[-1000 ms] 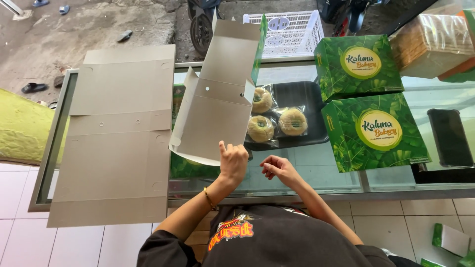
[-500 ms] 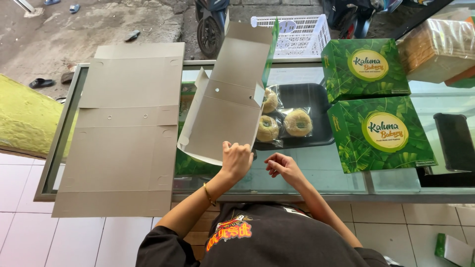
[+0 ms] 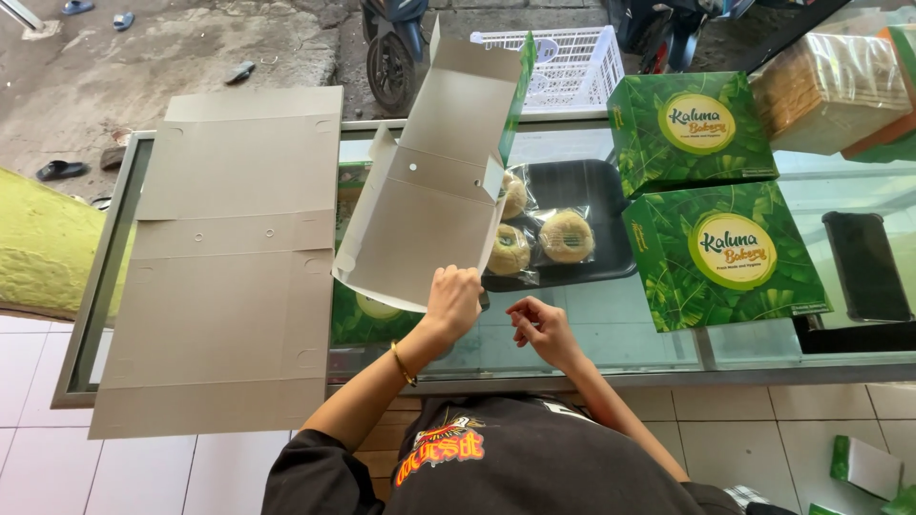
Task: Assemble a cardboard bakery box on a glass display counter.
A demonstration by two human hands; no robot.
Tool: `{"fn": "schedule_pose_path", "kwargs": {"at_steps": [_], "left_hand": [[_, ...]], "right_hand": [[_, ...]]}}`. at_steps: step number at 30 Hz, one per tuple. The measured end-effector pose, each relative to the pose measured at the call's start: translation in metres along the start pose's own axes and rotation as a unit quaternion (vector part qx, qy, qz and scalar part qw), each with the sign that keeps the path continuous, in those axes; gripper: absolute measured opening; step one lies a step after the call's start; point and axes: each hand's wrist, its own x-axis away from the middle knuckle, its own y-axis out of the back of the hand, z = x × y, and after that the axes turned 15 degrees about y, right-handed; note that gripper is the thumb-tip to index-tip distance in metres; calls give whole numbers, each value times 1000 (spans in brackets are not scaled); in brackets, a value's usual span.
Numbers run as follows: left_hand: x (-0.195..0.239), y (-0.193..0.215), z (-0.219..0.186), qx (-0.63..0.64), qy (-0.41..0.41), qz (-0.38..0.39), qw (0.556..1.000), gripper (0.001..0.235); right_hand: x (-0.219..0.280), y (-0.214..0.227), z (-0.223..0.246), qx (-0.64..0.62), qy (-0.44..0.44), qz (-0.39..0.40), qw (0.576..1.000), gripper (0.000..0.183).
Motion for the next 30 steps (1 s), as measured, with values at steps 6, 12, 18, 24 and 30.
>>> {"fn": "schedule_pose_path", "kwargs": {"at_steps": [6,12,18,24,30], "left_hand": [[-23,-11,11,263,73,108,956,29],[-25,-9,3,372,121,238,889,33],[-9,20,-21,229,96,247,936,39],[-9,2,-11,188,36,188,963,39],[-31,-21,13,259,20,297,919,39]], "right_hand": [[0,0,0,8,7,-1,1000,12],[2,0,-10,-13,11,-6,1000,12],[3,2,-19,-12,23,-9,1000,11],[-2,3,-13,-42,13,-35,998,19],[-3,8,-24,-85,-1,-27,996,23]]}}
